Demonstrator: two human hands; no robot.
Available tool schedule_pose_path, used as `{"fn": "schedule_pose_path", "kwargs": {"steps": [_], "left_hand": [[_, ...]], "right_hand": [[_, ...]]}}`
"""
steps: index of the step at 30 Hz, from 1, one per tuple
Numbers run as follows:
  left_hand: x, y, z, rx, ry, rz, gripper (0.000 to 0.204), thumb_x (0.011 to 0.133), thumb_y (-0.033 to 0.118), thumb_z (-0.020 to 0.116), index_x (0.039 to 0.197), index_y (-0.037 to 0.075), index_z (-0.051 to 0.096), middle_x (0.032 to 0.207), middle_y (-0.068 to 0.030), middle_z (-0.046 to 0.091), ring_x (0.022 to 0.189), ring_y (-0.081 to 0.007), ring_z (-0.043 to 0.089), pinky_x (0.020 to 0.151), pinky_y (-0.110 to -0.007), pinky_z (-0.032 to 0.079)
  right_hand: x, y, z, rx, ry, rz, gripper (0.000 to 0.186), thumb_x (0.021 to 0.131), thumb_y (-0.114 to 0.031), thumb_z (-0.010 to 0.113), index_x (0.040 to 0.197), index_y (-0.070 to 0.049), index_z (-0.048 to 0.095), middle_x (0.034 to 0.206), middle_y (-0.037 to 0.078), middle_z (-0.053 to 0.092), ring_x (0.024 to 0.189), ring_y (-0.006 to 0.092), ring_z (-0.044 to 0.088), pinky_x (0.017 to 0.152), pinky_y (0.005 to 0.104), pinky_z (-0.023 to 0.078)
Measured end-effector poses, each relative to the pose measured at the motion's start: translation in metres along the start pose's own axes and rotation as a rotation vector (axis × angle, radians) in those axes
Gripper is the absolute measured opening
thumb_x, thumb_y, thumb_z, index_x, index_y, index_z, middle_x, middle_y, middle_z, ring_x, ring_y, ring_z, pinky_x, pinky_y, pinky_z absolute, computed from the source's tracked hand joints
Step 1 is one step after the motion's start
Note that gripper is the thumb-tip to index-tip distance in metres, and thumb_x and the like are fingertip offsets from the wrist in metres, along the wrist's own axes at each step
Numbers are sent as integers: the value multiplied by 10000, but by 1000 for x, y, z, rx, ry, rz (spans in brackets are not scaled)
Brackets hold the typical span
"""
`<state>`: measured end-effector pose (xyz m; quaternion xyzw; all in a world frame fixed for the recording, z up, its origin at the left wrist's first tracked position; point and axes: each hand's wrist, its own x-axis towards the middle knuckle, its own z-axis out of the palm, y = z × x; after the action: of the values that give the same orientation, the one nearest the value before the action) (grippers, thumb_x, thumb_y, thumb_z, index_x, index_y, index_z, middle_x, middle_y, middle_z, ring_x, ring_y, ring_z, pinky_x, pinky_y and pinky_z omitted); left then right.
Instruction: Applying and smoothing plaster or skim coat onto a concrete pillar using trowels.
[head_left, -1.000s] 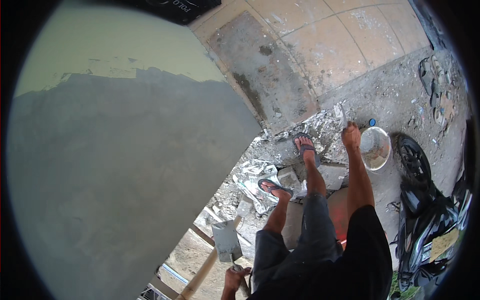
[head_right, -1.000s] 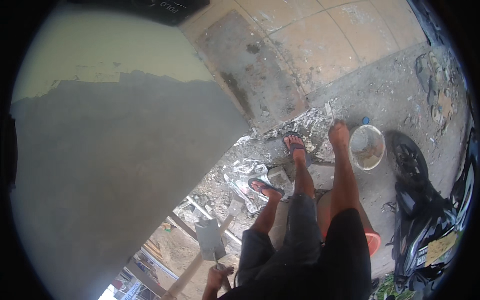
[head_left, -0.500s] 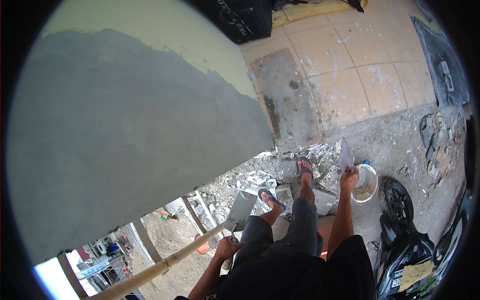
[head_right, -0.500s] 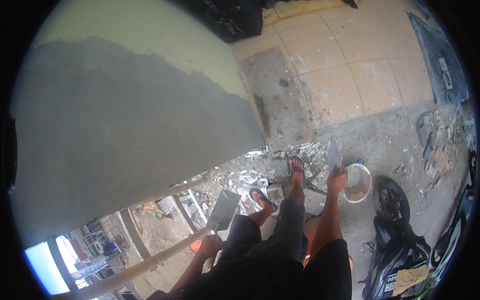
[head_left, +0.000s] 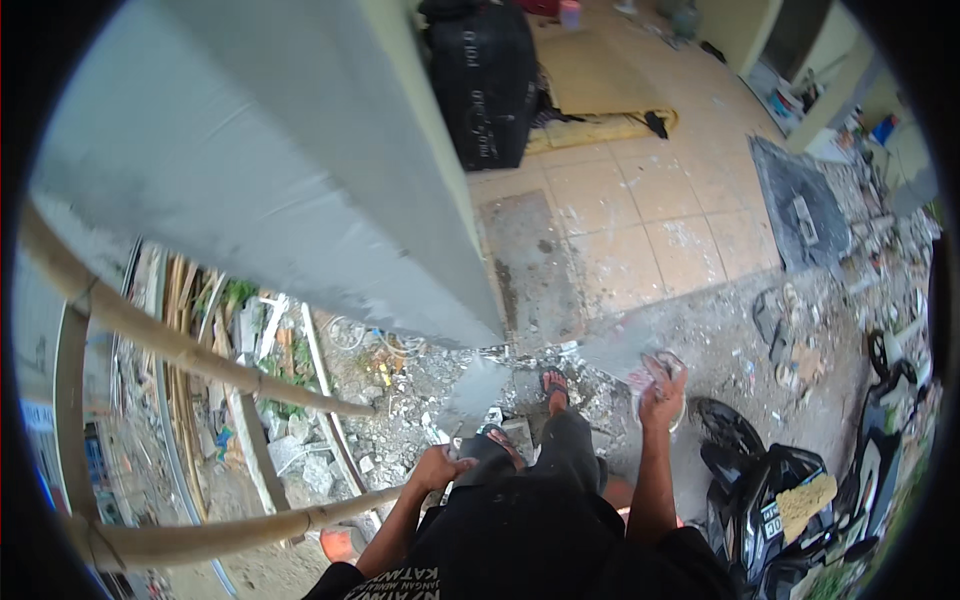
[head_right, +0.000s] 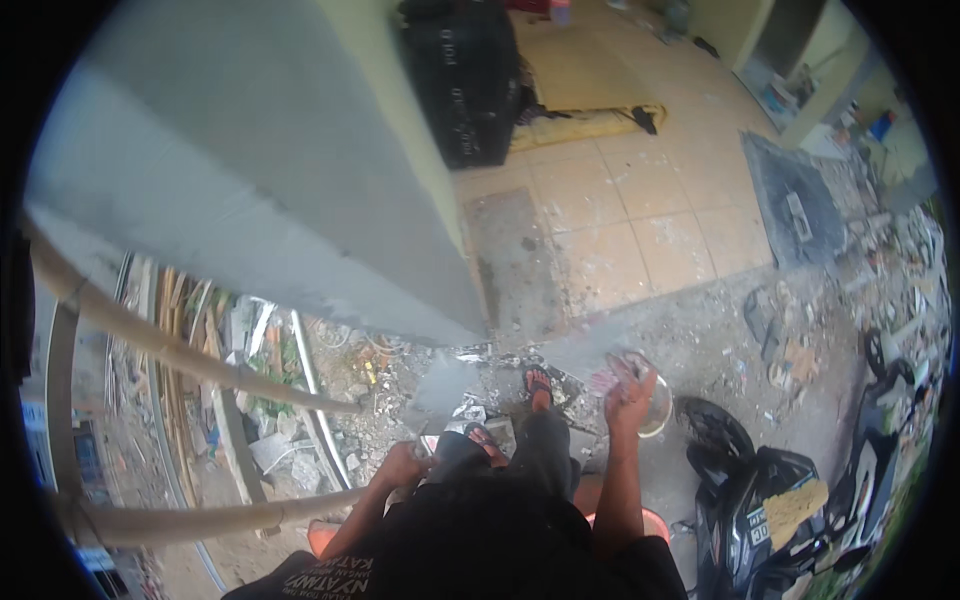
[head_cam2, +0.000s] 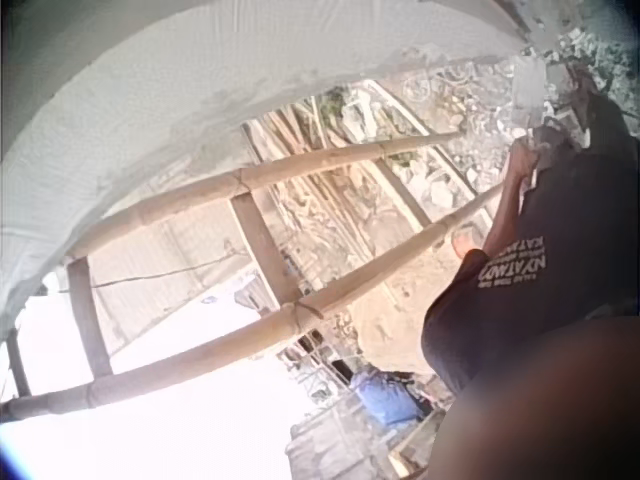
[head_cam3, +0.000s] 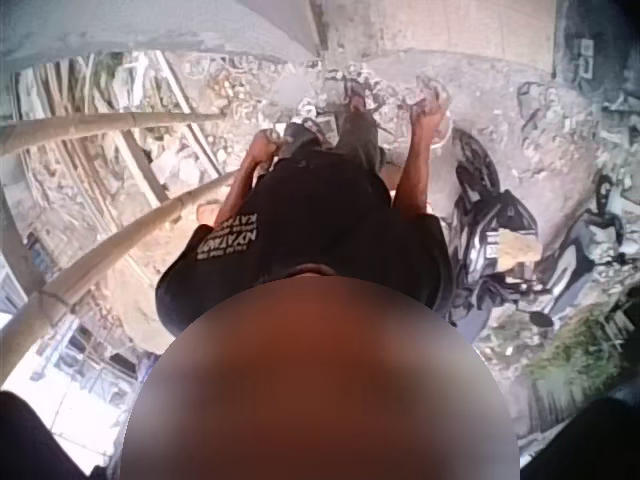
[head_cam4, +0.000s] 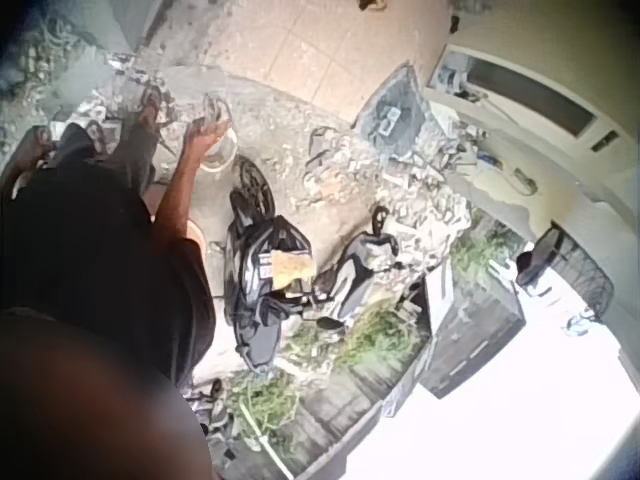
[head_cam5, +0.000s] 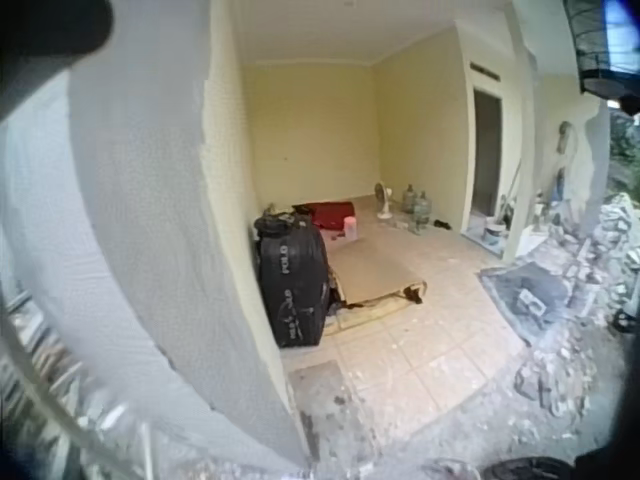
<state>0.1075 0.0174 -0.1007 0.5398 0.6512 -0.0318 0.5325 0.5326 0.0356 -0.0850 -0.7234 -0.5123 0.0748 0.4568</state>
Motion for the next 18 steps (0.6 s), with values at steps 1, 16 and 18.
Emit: {"fn": "schedule_pose_path", "kwargs": {"steps": [1, 16, 18], "left_hand": [[-4, 13, -5, 34, -31, 56, 503, 736, 463, 752, 778, -23, 627, 653, -126, 618, 595, -211, 587, 587, -378, 465], [-104, 24, 1, -1114, -147, 207, 227, 887, 250, 643, 847, 53, 538, 629, -29, 534, 494, -140, 526, 469, -273, 445], [-111, 29, 16, -1196, -66, 125, 212, 889, 238, 632, 886, 48, 537, 653, -42, 539, 508, -153, 535, 484, -294, 473]], "right_hand": [[2, -16, -13, 107, 8, 8, 319, 729, 2, 584, 1022, -49, 699, 945, 138, 615, 963, 260, 566, 859, 349, 454], [9, -122, 19, 710, -866, 155, 228, 847, -72, 607, 1058, 11, 629, 901, 28, 640, 777, 101, 548, 691, 264, 446], [21, -135, 35, 637, -992, -39, 256, 848, -68, 604, 1086, 26, 624, 952, 58, 670, 868, 151, 593, 804, 309, 481]]}}
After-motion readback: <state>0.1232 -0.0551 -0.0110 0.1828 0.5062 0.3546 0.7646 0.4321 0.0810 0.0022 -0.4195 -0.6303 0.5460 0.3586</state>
